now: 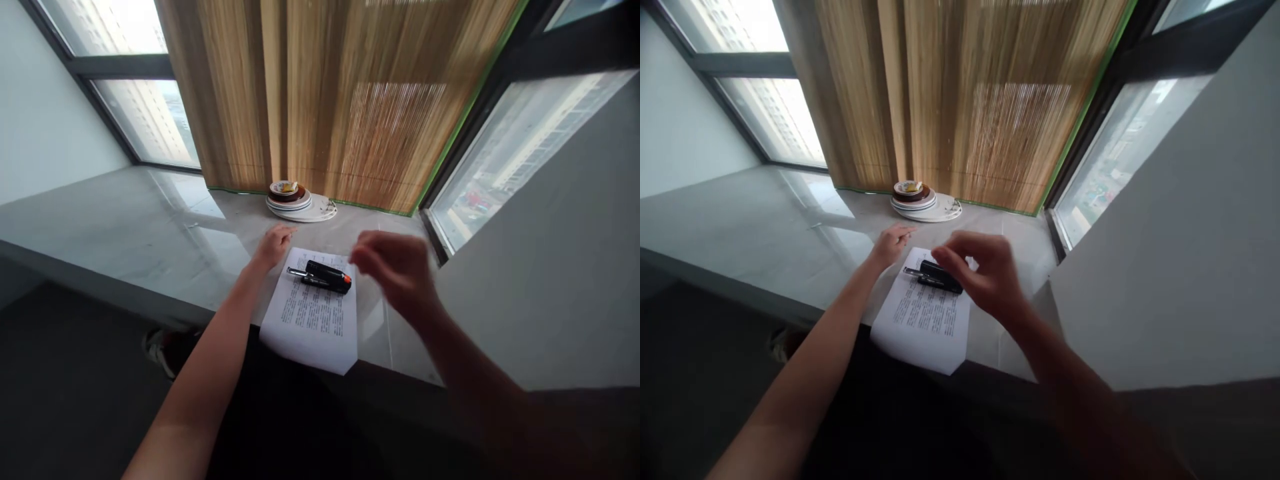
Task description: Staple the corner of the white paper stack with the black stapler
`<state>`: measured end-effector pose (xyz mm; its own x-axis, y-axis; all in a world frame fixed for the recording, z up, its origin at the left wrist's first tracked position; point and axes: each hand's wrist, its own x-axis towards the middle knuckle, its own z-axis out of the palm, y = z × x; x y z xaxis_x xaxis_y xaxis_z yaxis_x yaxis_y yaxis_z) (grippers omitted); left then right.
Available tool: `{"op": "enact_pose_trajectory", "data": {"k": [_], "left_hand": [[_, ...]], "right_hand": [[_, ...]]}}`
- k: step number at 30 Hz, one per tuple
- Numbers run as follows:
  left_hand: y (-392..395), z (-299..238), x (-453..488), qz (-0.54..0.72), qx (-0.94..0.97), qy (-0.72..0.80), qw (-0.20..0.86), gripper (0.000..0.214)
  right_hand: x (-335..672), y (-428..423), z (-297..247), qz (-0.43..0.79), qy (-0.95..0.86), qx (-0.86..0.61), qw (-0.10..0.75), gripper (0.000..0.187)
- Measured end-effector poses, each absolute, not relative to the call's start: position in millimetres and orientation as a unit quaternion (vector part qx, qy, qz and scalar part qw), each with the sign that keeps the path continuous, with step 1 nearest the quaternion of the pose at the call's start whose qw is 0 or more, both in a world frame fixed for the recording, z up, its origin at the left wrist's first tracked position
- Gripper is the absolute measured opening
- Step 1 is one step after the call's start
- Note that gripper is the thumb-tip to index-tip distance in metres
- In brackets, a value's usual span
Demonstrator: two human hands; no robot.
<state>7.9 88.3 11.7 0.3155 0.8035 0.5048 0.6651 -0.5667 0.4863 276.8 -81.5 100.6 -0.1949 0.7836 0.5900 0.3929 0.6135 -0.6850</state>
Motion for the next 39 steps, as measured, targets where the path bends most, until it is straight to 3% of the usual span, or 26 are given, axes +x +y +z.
{"op": "enact_pose_trajectory", "data": {"k": [2, 4, 6, 12, 16, 20, 28, 39], "left_hand": [[86, 12, 7, 0.367, 0.798, 0.458, 0.136, 0.036], [84, 11, 6, 0.36, 0.797, 0.451, 0.181, 0.035], [82, 11, 5, 0.338, 0.811, 0.421, 0.225, 0.03], [69, 19, 1, 0.239, 0.848, 0.324, 0.345, 0.024], [62, 24, 1, 0.222, 0.853, 0.292, 0.373, 0.022], [59, 24, 1, 0.219, 0.83, 0.28, 0.43, 0.037], [57, 26, -3, 0.204, 0.845, 0.275, 0.41, 0.02], [54, 31, 1, 0.176, 0.86, 0.279, 0.389, 0.017]], "right_hand": [[267, -54, 81, 0.143, -0.787, -0.381, 0.464, 0.027], [263, -32, 50, 0.091, -0.814, -0.384, 0.426, 0.047], [262, -19, 19, 0.092, -0.812, -0.409, 0.407, 0.051], [261, -15, -14, 0.191, -0.807, -0.406, 0.385, 0.024], [259, -14, -9, 0.204, -0.808, -0.403, 0.379, 0.02], [259, -12, -9, 0.203, -0.807, -0.401, 0.383, 0.019], [260, -11, -10, 0.206, -0.805, -0.401, 0.385, 0.019], [260, -10, -10, 0.215, -0.805, -0.399, 0.383, 0.016]]}}
